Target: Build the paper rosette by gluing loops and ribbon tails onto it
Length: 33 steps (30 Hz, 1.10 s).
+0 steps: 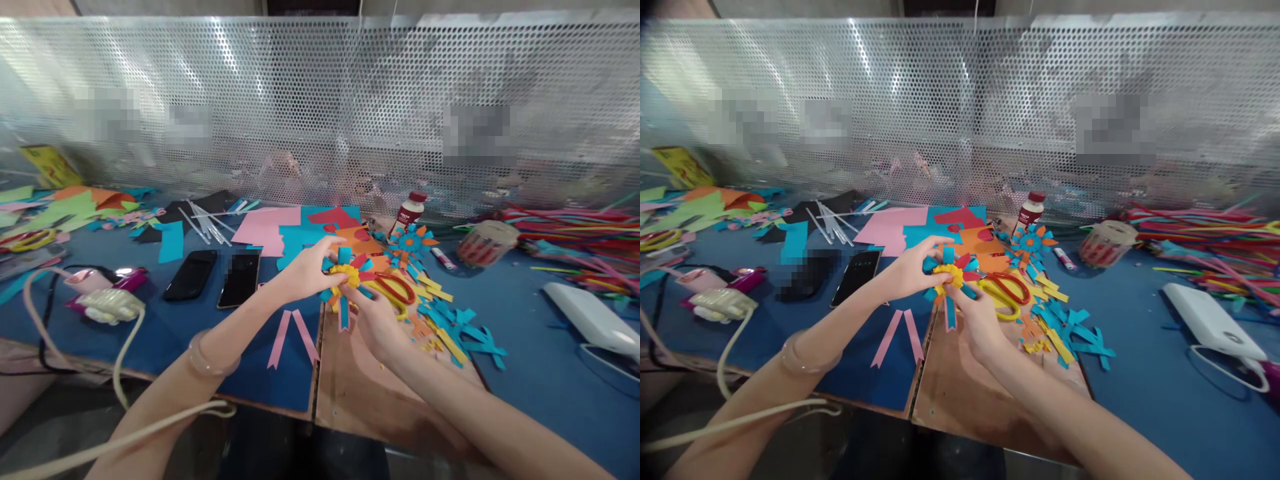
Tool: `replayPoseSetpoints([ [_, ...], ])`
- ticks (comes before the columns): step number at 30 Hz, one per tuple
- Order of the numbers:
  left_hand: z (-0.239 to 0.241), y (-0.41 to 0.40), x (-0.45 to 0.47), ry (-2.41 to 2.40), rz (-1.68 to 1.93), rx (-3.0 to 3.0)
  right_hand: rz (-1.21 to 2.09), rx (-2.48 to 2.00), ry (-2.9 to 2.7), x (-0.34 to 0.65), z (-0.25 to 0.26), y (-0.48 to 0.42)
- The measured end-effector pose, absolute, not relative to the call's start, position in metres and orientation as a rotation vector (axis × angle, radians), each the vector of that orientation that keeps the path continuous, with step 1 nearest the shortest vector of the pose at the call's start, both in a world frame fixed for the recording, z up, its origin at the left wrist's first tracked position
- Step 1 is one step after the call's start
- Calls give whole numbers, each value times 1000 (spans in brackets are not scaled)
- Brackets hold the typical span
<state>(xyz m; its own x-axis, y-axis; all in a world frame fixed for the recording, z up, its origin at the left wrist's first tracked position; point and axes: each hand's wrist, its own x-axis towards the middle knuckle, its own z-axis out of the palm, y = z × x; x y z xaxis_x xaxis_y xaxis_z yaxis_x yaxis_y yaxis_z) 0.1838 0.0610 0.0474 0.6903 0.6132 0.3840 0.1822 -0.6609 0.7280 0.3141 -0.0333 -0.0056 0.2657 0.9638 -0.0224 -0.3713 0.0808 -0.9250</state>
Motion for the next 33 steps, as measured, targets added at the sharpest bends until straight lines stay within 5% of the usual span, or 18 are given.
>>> replayPoseSetpoints([
  [21, 54, 54, 178, 527, 881, 2160, 822, -1160, -965, 320, 1, -34],
  [28, 62, 51, 170, 598, 806, 1564, -492, -1161, -1576, 360, 15, -36],
  [33, 60, 35, 171, 522, 476, 1263, -889, -1067, -1659, 377, 13, -37],
])
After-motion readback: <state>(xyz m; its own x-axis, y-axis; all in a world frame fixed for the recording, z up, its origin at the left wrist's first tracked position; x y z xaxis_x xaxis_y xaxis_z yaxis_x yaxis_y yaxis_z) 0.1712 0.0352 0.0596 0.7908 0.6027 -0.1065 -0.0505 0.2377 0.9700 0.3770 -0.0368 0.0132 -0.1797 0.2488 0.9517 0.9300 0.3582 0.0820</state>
